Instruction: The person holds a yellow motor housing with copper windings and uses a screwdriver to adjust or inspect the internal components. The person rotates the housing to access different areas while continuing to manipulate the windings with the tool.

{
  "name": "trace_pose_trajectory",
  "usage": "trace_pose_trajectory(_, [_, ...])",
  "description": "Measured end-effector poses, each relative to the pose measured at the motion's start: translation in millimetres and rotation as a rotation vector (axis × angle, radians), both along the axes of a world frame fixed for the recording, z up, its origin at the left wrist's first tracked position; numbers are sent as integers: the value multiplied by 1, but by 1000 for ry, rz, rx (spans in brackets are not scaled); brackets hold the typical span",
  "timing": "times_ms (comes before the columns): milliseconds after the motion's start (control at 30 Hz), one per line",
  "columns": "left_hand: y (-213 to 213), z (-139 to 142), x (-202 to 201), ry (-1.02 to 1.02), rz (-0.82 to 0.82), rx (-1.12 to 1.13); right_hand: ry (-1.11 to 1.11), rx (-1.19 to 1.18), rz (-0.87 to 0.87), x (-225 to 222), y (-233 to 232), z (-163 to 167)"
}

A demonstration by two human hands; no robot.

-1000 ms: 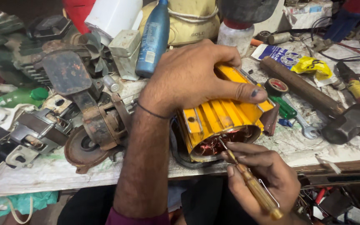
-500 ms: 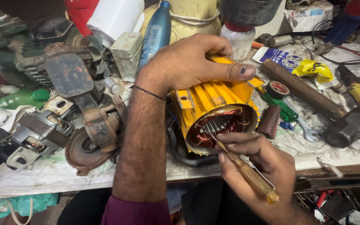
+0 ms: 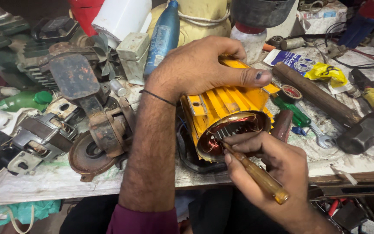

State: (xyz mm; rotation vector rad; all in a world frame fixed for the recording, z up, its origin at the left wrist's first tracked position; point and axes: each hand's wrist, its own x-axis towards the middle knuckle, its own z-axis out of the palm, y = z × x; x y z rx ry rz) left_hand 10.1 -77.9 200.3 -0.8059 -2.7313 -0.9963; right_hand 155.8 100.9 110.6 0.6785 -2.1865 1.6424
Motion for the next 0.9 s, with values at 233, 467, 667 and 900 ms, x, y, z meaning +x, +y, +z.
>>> trace_pose_trajectory(233, [-2,0,1,30,-7,10,-21,-24,1,-2,-1,-3])
trace_pose_trajectory(467, [-3,-3,0,28,23,-22,-81,-91,50,-5,1,-9])
trace_pose_trajectory(667, [-4,-5,1,53,18,-15,-114,-102,40,-5,3,-13])
trace_pose_trajectory(900, [-4,-6,-2,53,20,-2,-95,-86,32,-7,2,-13])
